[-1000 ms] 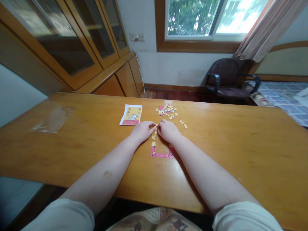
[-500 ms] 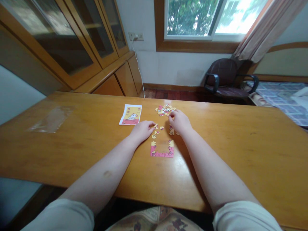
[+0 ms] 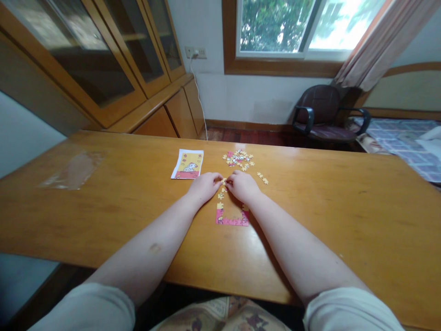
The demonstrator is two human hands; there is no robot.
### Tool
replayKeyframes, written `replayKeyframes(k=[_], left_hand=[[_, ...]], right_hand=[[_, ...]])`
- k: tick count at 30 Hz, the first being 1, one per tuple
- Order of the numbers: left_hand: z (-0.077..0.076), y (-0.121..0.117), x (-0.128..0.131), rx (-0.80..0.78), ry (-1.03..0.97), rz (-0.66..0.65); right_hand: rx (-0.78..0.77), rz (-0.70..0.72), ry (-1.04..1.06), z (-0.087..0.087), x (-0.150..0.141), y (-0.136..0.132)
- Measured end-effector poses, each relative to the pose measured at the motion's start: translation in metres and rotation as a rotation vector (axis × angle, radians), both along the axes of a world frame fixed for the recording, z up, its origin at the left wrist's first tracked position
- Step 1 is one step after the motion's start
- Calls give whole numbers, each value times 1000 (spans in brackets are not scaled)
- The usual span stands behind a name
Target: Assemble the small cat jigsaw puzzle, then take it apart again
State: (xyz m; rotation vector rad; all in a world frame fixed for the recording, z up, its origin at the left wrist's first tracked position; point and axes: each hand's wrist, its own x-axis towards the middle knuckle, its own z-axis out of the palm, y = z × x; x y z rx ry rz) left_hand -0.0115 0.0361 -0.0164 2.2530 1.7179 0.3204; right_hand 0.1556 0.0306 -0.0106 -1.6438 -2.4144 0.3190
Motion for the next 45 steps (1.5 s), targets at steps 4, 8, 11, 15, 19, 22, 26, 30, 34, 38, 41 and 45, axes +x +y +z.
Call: replayKeyframes(k=[4,8,11,15,19,22,26,30,34,38,41,45], left_hand=[[-1,1,0,8,9,5],[-2,1,1,4,15,12],[-1,1,1,2,22,21],[1,0,1,-12,27,26],[4,-2,1,-20,5,21],[6,-3,1,-27,-5,16],[7,-3,1,-24,-24,0],[7,-3,0,-32,-28,4],[7,-2,0,-41,-40,9],[8,-2,0,-36,-53,-2],[6,-2,-1,-34,-67,-11],[2,-1,-2,-13,-80,-17]], right_hand=[[11,-27,55,-3,-4,-1],[-15,-103,125,-5,-9,-2],[-49,-174,161,-5,-12,-1],[-65,-221,204,0,-5,3],[-92,-329,292,21,15,9],[-116,-386,358,47,32,9],[-114,-401,333,76,47,0],[-236,-443,254,78,56,-7],[-296,-513,136,54,63,-10],[-349,-537,98,27,69,-13],[-344,-514,71,13,73,-14],[-308,-416,-7,8,73,-13]])
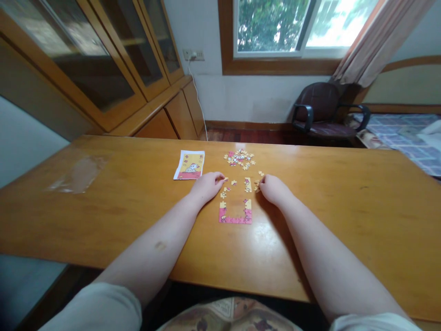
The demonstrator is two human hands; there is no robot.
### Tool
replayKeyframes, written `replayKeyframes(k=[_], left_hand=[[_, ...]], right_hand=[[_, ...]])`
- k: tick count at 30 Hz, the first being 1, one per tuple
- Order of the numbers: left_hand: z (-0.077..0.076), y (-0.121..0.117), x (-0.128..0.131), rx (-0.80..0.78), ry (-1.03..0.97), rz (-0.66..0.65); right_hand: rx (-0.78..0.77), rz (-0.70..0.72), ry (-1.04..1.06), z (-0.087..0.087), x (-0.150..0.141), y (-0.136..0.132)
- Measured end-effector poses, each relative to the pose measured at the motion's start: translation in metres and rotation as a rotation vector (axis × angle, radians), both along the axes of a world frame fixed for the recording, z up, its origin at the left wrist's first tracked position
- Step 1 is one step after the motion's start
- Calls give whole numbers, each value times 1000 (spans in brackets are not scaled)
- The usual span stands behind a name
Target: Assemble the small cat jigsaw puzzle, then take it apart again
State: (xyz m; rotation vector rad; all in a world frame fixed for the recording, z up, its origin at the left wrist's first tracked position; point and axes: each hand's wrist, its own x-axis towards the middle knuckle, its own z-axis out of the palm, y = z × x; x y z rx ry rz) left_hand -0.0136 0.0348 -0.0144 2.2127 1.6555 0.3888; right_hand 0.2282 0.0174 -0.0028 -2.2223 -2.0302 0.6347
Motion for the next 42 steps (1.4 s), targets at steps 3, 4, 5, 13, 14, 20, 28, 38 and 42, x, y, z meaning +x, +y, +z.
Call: replayKeyframes(k=[3,4,5,13,14,20,28,38,42], left_hand=[[-2,1,0,5,3,-4],[-2,1,0,6,3,-5],[-2,1,0,6,2,-5],[1,1,0,-20,3,5],[2,1,0,-23,2,8],[5,1,0,-35,-12,23],[6,1,-1,-27,-19,24],[5,2,-2,28,-45,36],[6,2,-2,31,-38,44]], right_hand=[[0,-1,-50,1,-3,0],[1,-15,-72,1,-4,0],[3,-27,-90,1,-5,0],[35,-87,-95,-2,-3,-2],[49,-98,-95,-1,-2,-3],[172,-182,-97,9,19,0],[224,-202,-96,11,37,4],[210,-166,-30,-1,40,7],[193,-59,-80,-1,37,6]])
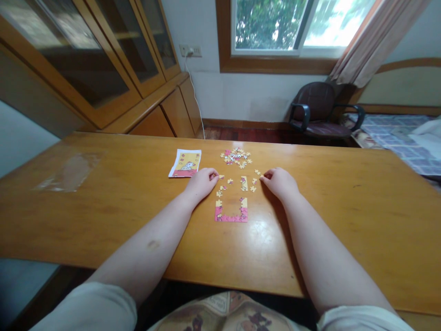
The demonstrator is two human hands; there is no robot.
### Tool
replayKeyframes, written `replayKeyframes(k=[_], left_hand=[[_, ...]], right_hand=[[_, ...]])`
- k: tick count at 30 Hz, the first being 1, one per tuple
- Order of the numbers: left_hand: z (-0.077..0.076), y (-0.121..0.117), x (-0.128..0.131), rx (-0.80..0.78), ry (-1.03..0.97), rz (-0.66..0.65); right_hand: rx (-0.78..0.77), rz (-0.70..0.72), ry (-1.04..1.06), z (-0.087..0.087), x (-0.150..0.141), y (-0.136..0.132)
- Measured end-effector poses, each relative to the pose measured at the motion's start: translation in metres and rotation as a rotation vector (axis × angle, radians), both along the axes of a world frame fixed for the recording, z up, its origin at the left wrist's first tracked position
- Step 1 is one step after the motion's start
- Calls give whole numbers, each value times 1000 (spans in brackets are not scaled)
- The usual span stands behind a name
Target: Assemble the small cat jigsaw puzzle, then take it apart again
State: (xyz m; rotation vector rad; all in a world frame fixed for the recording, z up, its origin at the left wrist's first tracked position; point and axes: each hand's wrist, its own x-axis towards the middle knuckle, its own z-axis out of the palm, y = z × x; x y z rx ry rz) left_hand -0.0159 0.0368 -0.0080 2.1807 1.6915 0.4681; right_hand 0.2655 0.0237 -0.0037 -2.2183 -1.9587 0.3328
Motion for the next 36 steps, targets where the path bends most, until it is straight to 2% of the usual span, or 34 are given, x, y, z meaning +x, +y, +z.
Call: replayKeyframes(k=[14,17,23,36], left_hand=[[-3,3,-4,55,-91,20],[1,5,-11,125,-169,68],[7,8,-20,215,-323,252],[8,9,-21,201,-323,287]], right_hand=[[29,85,-28,-13,6,8],[24,92,-10,-13,4,7],[50,57,40,-10,1,3],[111,27,102,-12,-1,2]])
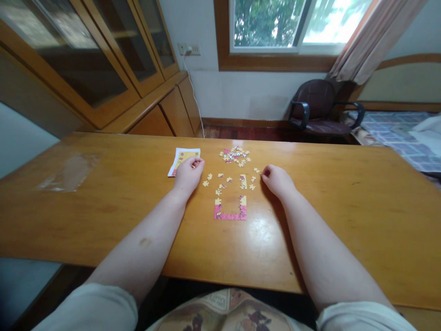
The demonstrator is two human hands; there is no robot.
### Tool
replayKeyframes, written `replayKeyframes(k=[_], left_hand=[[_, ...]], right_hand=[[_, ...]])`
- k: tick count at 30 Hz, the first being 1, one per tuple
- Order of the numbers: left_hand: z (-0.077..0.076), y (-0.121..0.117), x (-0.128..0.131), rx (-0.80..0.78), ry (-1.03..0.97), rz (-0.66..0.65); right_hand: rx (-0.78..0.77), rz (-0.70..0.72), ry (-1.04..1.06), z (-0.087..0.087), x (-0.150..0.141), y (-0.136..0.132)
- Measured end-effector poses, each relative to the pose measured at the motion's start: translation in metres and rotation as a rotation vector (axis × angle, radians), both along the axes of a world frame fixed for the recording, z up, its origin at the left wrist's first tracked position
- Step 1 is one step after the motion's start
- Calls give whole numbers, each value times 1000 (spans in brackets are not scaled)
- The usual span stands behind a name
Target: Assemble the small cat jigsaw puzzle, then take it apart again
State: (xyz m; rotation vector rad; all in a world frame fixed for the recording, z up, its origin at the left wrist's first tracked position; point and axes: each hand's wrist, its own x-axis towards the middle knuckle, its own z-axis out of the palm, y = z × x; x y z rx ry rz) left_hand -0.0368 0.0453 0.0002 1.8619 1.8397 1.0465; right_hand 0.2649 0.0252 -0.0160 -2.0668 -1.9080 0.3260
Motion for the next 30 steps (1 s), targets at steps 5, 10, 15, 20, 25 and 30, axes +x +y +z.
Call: replayKeyframes(k=[5,10,15,20,25,30], left_hand=[[2,-1,0,-55,147,-109],[7,-2,-7,-132,360,-47],[17,-8,-10,-274,562,-71],[22,-17,-5,-376,627,-218],[19,-19,-5,-374,604,-240],[22,-20,-6,-357,596,-240]], right_hand=[[77,-12,56,-4,-4,2],[138,-29,134,-11,-3,7],[128,-11,122,-15,-1,11],[112,13,44,-13,-3,12],[117,4,16,-12,-5,10],[113,-5,30,-15,-4,12]])
